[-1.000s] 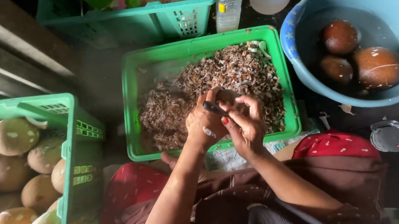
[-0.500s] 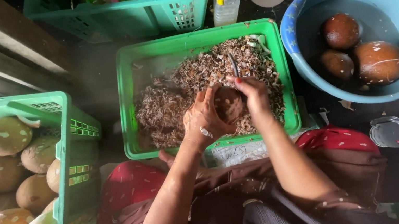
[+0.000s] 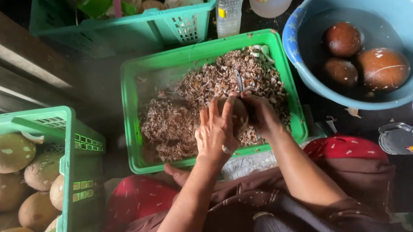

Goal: The person is using a small knife to scrape and peel the outer skin of small coconuts over a green tray.

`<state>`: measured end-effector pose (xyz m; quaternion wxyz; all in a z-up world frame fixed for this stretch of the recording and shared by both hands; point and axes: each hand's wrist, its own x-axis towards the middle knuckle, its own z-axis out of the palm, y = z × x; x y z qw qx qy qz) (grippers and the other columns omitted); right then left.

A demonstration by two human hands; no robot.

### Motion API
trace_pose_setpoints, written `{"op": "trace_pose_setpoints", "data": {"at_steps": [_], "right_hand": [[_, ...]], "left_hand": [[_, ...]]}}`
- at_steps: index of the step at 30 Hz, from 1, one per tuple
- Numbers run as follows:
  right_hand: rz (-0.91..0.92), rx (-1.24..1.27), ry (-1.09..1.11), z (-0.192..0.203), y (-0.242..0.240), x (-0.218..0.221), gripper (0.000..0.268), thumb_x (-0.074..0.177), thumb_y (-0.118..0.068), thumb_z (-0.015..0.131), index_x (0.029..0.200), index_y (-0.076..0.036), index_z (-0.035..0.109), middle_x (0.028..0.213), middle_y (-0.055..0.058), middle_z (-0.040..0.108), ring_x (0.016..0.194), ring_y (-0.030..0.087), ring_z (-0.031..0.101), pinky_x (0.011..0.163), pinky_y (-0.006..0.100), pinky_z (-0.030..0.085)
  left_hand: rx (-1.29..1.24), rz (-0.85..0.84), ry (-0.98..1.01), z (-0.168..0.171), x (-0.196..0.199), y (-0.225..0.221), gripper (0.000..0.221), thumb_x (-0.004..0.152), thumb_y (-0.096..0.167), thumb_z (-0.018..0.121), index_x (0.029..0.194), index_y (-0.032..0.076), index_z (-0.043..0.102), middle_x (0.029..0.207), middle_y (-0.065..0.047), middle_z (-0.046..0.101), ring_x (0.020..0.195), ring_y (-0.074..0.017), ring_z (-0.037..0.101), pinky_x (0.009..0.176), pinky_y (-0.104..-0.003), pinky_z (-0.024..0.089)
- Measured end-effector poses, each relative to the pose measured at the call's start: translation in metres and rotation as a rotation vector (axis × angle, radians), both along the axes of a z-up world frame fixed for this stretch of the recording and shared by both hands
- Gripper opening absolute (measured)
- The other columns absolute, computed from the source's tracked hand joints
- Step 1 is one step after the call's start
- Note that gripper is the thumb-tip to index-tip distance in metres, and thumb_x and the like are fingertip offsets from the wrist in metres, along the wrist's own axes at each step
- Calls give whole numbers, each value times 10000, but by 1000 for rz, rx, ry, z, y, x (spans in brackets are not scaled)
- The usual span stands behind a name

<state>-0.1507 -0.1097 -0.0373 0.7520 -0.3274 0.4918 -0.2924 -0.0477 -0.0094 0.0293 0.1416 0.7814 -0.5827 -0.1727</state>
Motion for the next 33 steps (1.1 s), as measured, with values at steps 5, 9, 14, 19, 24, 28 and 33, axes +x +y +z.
{"op": "trace_pose_setpoints", "data": {"at_steps": [5,9,14,19,24,28,33], "right_hand": [[-108,-454,187,10,18,-3,181,877,-321,766,922,-146,766,994,71,653,953,220,627,805,347,462],[-89,-1619,557,8,63,1,223,941,-327,688,1129,-265,791,1264,42,578,1108,204,596,958,308,484],[-114,-776,219,18,24,6,216,946,-291,676,1083,-174,794,1095,111,643,1033,224,588,962,357,454],[-86,-1094,403,11,52,1,120,940,-227,702,926,-144,787,1223,104,598,1116,292,590,989,399,443],[-312,-682,201,18,31,8,117,804,-167,826,786,-83,746,764,95,686,784,211,622,811,330,477],[-13,-328,386,59,43,10,449,860,-600,742,1162,-268,746,1354,87,631,1335,269,530,1120,358,390],[-21,-1268,64,27,67,-13,302,1023,185,555,1294,181,421,1196,300,519,959,328,549,888,404,479]], "left_hand": [[-40,-17,75,11,24,6,1076,516,322,870,1492,325,417,1437,-103,484,1193,-410,592,910,-587,564],[-26,-4,172,12,26,3,749,700,328,805,1392,323,519,1379,-25,526,1053,-399,676,925,-512,580],[-15,41,171,-5,24,1,995,484,471,858,1399,391,476,1348,23,516,1064,-370,675,909,-526,594],[-64,45,221,-7,22,-3,891,525,414,822,1357,349,508,1307,-8,551,1027,-397,689,890,-523,598],[-5,60,121,-9,25,-5,1000,395,546,828,1334,389,523,1271,18,554,1007,-352,710,877,-463,621],[-62,169,15,-14,19,-4,911,404,455,852,1251,282,563,1271,-34,572,969,-362,727,854,-445,634],[-367,139,199,-22,11,-1,427,650,415,683,1004,195,591,805,-72,666,770,-295,664,564,-451,568]]}}
